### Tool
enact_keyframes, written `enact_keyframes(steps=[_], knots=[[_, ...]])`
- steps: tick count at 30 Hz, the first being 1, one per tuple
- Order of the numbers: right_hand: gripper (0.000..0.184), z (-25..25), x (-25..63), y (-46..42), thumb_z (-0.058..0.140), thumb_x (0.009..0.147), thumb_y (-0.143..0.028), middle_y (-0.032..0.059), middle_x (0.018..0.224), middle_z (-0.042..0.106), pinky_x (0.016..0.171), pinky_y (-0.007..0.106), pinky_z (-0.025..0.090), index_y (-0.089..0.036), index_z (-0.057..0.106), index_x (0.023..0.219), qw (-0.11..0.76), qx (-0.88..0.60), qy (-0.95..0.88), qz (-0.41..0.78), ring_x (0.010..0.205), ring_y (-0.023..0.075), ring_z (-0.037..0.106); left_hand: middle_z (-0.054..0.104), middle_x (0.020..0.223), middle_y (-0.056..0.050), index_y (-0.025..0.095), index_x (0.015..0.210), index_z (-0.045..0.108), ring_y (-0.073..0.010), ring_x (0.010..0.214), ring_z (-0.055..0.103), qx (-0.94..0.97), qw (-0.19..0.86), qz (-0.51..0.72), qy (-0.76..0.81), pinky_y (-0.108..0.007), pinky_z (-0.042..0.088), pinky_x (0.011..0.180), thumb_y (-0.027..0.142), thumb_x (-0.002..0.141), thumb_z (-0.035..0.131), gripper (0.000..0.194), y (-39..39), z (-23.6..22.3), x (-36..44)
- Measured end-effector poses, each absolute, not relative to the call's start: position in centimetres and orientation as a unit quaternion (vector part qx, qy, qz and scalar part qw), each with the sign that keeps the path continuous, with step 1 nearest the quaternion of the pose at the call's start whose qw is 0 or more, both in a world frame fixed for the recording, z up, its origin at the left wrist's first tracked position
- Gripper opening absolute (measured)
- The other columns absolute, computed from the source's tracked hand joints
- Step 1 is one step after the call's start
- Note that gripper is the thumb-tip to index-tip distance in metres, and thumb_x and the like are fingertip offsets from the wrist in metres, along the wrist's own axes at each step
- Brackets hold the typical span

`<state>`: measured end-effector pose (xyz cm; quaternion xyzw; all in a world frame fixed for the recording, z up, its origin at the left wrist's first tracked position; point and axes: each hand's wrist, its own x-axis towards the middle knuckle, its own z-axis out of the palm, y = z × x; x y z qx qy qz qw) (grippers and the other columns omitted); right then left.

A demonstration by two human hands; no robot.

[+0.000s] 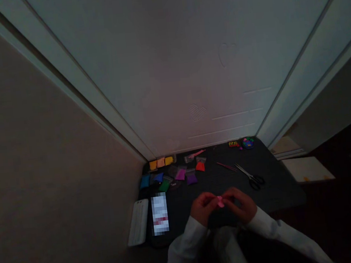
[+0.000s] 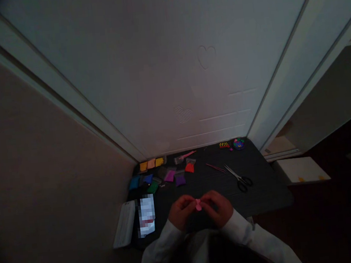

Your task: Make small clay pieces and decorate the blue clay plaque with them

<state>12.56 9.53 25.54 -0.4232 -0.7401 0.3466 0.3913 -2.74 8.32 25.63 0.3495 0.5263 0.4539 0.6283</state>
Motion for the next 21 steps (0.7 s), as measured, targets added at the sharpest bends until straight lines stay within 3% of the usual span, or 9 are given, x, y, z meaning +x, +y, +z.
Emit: enact_keyframes(steps=[11, 21], knots=[[0.023, 26.20, 12.48, 9.26, 0.062, 0.065, -0.029, 0.0027, 0.069, 0.055, 0.057, 0.026, 0.042, -0.017, 0.054, 0.083, 0.372, -0.428, -0.744, 0.353, 0.062, 0.0130, 0.049, 0.059, 0.056, 0.002, 0.014, 0.064, 0.056, -0.0100, 0.053, 0.052, 0.356, 0.616, 0.448, 0.542, -0.021, 0.038, 0.054, 0.032, 0.057, 0.067, 0.022, 8.41, 25.34, -2.48], [0.012, 25.81, 12.54, 9.42, 0.054, 0.073, -0.028, 0.0025, 0.066, 0.055, 0.057, 0.025, 0.042, -0.017, 0.055, 0.076, 0.354, -0.445, -0.744, 0.351, 0.061, 0.0120, 0.050, 0.061, 0.061, 0.000, 0.013, 0.065, 0.060, -0.0116, 0.058, 0.053, 0.371, 0.617, 0.429, 0.546, -0.023, 0.040, 0.059, 0.030, 0.060, 0.064, 0.017, 8.48, 25.23, -2.55]])
